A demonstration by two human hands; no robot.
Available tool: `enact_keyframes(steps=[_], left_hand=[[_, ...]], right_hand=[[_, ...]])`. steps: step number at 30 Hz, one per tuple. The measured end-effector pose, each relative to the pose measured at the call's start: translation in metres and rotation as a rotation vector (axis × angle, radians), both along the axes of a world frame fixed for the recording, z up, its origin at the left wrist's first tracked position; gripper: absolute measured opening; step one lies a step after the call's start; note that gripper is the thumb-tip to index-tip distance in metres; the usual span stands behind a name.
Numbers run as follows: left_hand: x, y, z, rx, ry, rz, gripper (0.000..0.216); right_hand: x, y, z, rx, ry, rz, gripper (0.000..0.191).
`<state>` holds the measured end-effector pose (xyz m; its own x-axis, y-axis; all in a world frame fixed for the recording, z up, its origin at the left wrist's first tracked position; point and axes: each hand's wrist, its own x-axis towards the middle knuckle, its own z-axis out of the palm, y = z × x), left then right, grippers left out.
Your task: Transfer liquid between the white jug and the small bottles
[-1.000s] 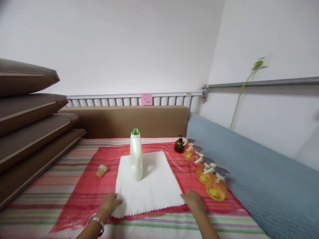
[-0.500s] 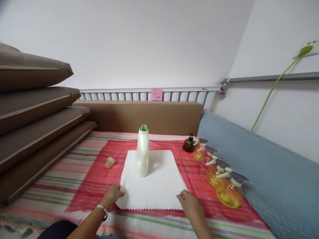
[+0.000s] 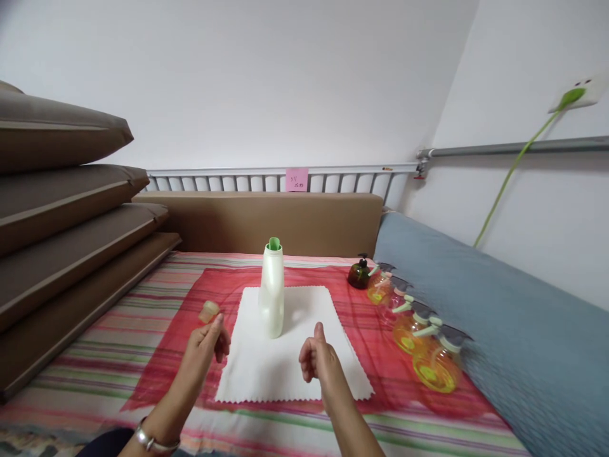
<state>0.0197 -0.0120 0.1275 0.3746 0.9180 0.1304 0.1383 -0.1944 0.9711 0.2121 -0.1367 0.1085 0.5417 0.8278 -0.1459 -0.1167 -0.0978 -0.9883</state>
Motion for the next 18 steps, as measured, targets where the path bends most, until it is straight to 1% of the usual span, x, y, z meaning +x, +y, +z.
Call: enact_keyframes(steps=[2,3,7,10,12,15,16,17,18], left_hand=[[-0.002,-0.008,0.008,-0.088,-0.134,0.027,0.062],[-0.002,-0.011,0.011,-0.108,-0.158,0.040,0.063],[0.003,-0.016,0.012,-0.099,-0.167,0.049,0.066],[0.009,-0.020,0.014,-0.110,-0.154,0.041,0.069],[0.011,-0.028,0.021,-0.086,-0.152,0.041,0.070],[0.002,-0.048,0.040,0.005,-0.192,0.011,0.070],[-0.004,-0.055,0.047,0.037,-0.206,0.003,0.072],[-0.014,-0.061,0.051,0.073,-0.209,0.017,0.074],[-0.025,-0.066,0.053,0.105,-0.167,0.053,0.076]], right_hand=[[-0.005,0.000,0.004,0.027,-0.013,-0.011,0.073],[-0.007,-0.002,0.006,0.045,-0.031,-0.017,0.073],[-0.013,-0.010,0.017,0.113,-0.125,-0.032,0.075],[-0.016,-0.014,0.024,0.131,-0.194,-0.041,0.075],[-0.019,-0.017,0.029,0.125,-0.242,-0.030,0.075],[-0.025,-0.027,0.039,0.162,-0.292,0.018,0.073],[-0.026,-0.033,0.045,0.205,-0.314,0.040,0.072],[-0.028,-0.041,0.050,0.263,-0.345,0.054,0.071],[-0.028,-0.051,0.056,0.331,-0.388,0.075,0.070]])
